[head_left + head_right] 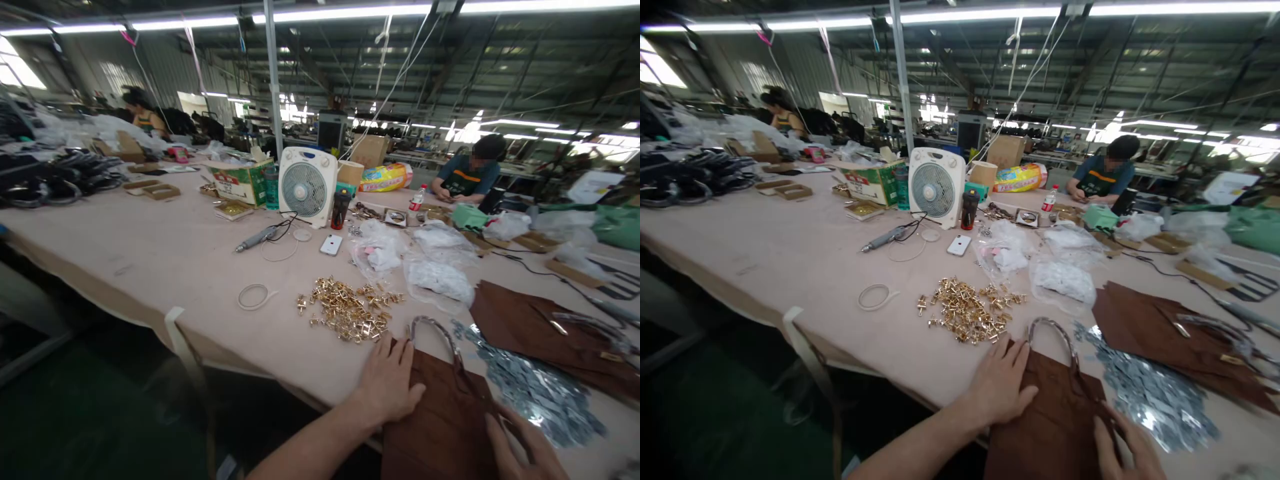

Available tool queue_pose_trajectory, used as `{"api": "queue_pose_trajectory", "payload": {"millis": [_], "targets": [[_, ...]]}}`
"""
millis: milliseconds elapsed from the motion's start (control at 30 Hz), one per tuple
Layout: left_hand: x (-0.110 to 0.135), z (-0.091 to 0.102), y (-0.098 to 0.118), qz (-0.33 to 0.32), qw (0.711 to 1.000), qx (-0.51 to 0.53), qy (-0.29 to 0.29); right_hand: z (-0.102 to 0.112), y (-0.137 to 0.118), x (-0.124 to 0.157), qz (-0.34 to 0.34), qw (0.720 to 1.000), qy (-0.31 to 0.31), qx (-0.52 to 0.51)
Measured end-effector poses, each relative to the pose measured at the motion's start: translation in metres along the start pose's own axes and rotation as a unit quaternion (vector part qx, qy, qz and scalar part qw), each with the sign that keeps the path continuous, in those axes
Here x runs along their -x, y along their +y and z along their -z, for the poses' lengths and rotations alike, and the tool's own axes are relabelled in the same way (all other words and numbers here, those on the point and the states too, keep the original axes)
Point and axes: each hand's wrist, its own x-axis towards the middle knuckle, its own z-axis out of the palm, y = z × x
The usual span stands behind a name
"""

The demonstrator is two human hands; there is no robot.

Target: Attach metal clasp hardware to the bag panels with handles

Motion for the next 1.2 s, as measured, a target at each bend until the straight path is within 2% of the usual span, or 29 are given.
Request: {"api": "queue_pose_trajectory", "payload": {"millis": [100,267,400,533,700,1033,1200], "targets": [[0.010,0.002,0.004,-0.009,0.999,-0.013,0.027,-0.015,-0.032,0.002,0.003,0.998,-0.008,-0.059],[0.019,0.005,0.002,-0.044,0.997,-0.035,0.051,-0.052,-0.093,-0.008,0.061,0.976,-0.127,-0.167],[0.015,0.004,-0.005,-0.044,0.996,-0.038,0.062,-0.084,-0.120,-0.028,0.054,0.954,-0.192,-0.225],[0.012,0.000,-0.011,-0.049,0.996,-0.028,0.070,-0.109,-0.123,-0.048,0.072,0.960,-0.195,-0.188],[0.010,0.000,-0.015,-0.049,0.996,-0.014,0.076,-0.127,-0.115,-0.063,0.123,0.964,-0.205,-0.114],[0.008,0.006,-0.012,-0.037,0.996,0.016,0.074,-0.140,-0.112,-0.076,0.177,0.959,-0.221,-0.022],[0.009,0.009,-0.010,-0.044,0.995,0.029,0.081,-0.141,-0.120,-0.077,0.164,0.960,-0.225,0.016]]}}
